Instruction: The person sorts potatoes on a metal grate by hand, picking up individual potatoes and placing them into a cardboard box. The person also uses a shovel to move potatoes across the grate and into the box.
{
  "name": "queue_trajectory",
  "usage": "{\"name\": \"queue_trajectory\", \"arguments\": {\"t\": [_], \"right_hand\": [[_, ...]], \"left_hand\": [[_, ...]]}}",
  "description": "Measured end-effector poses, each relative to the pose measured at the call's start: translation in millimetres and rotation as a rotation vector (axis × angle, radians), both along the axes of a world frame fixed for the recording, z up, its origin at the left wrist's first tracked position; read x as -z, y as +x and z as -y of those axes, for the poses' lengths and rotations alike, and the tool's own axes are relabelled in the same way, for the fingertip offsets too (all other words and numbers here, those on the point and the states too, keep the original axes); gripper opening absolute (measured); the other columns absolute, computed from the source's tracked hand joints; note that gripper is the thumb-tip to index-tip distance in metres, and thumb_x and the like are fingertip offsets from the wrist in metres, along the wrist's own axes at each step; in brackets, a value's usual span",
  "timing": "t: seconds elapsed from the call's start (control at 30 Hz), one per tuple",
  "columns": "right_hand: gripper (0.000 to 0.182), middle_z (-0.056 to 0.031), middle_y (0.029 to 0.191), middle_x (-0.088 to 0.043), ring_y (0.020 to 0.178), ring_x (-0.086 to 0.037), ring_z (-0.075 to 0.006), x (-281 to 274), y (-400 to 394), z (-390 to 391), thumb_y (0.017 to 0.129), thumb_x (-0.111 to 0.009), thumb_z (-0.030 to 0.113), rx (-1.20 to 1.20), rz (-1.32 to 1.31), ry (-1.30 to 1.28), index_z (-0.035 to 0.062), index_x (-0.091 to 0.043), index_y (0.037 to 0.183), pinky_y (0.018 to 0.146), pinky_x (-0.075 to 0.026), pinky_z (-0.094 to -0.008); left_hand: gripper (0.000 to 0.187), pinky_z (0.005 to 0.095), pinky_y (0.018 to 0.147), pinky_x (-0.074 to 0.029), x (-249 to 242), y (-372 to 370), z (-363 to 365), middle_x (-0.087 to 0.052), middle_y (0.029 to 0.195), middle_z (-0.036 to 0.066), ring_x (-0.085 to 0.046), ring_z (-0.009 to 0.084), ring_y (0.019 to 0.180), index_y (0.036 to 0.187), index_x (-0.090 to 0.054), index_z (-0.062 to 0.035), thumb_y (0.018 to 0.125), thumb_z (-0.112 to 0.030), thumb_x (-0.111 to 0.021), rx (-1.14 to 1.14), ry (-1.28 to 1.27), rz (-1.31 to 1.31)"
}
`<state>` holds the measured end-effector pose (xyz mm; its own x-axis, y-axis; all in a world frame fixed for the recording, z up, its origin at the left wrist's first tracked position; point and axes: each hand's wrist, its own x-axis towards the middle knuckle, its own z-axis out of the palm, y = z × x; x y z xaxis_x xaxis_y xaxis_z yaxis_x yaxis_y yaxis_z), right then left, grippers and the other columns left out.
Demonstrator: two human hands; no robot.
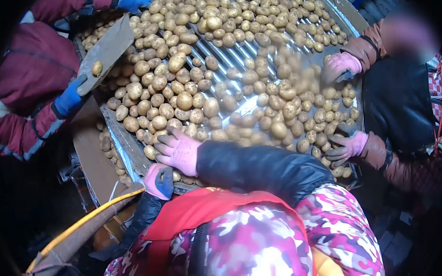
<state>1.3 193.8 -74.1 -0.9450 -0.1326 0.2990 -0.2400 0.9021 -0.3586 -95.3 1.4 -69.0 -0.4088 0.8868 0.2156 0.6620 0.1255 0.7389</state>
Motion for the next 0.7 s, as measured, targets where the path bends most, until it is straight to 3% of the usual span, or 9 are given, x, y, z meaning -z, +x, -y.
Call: {"name": "queue_trajectory", "arguments": {"t": [0.1,0.23,0.37,0.43,0.5,0.63,0.7], "right_hand": [[0.050,-0.0080,0.146,-0.057,0.141,-0.049,-0.0315,1.7,-6.1,-17.1,0.088,-0.066,0.027,-0.007,0.001,-0.110,0.0131,-0.063,0.135,0.119,-0.033,-0.0599],[0.051,-0.0067,0.146,-0.056,0.142,-0.047,-0.0316,-25.0,16.5,-46.0,0.087,-0.068,0.033,0.113,0.169,0.094,0.0135,-0.064,0.133,0.116,-0.034,-0.0643],[0.042,-0.0138,0.146,-0.054,0.135,-0.053,-0.0321,-33.5,47.7,-75.7,0.087,-0.071,0.036,0.353,0.180,0.000,0.0162,-0.066,0.123,0.113,-0.035,-0.0667],[0.041,-0.0176,0.145,-0.054,0.134,-0.055,-0.0338,-30.8,68.2,-90.3,0.088,-0.071,0.038,0.486,0.204,0.094,0.0174,-0.065,0.123,0.113,-0.034,-0.0669],[0.043,-0.0124,0.141,-0.058,0.132,-0.055,-0.0332,-45.3,92.5,-116.3,0.087,-0.073,0.038,0.722,0.262,0.149,0.0236,-0.066,0.127,0.112,-0.036,-0.0645],[0.061,-0.0166,0.160,-0.046,0.146,-0.045,-0.0389,-12.9,190.9,-164.2,0.095,-0.068,0.049,1.082,0.371,0.119,0.0230,-0.058,0.149,0.121,-0.027,-0.0656],[0.062,-0.0178,0.161,-0.044,0.148,-0.042,-0.0392,-47.1,212.6,-159.1,0.096,-0.066,0.052,1.150,0.487,0.309,0.0221,-0.058,0.150,0.122,-0.026,-0.0654]], "left_hand": [[0.009,0.0427,0.072,-0.056,0.9,-6.0,3.7,-0.069,0.089,0.015,-0.069,0.0359,0.079,0.094,-0.072,-0.0041,0.088,-0.009,-0.074,0.008,-0.026,0.002],[0.010,0.0436,0.073,-0.057,-4.5,-1.7,-0.6,-0.069,0.090,0.015,-0.070,0.0367,0.080,0.095,-0.072,-0.0046,0.087,-0.010,-0.075,-0.067,-0.060,0.036],[0.010,0.0432,0.073,-0.058,-3.9,3.6,-2.0,-0.070,0.091,0.016,-0.071,0.0372,0.082,0.095,-0.073,-0.0047,0.087,-0.010,-0.075,-0.119,-0.065,0.018],[0.010,0.0428,0.073,-0.058,-2.7,6.1,-1.1,-0.070,0.091,0.016,-0.071,0.0372,0.082,0.096,-0.073,-0.0042,0.087,-0.010,-0.075,-0.121,-0.077,-0.016],[0.010,0.0424,0.073,-0.058,-2.1,5.5,-2.3,-0.071,0.093,0.016,-0.072,0.0362,0.082,0.096,-0.073,-0.0037,0.088,-0.010,-0.075,-0.117,-0.054,-0.039],[0.010,0.0418,0.074,-0.058,1.0,8.1,-4.2,-0.071,0.093,0.016,-0.072,0.0352,0.083,0.096,-0.073,-0.0040,0.091,-0.013,-0.077,-0.127,-0.016,-0.043],[0.011,0.0413,0.075,-0.058,5.4,8.5,-4.7,-0.071,0.094,0.015,-0.072,0.0351,0.084,0.096,-0.073,-0.0043,0.092,-0.013,-0.077,-0.160,-0.017,-0.062]]}}
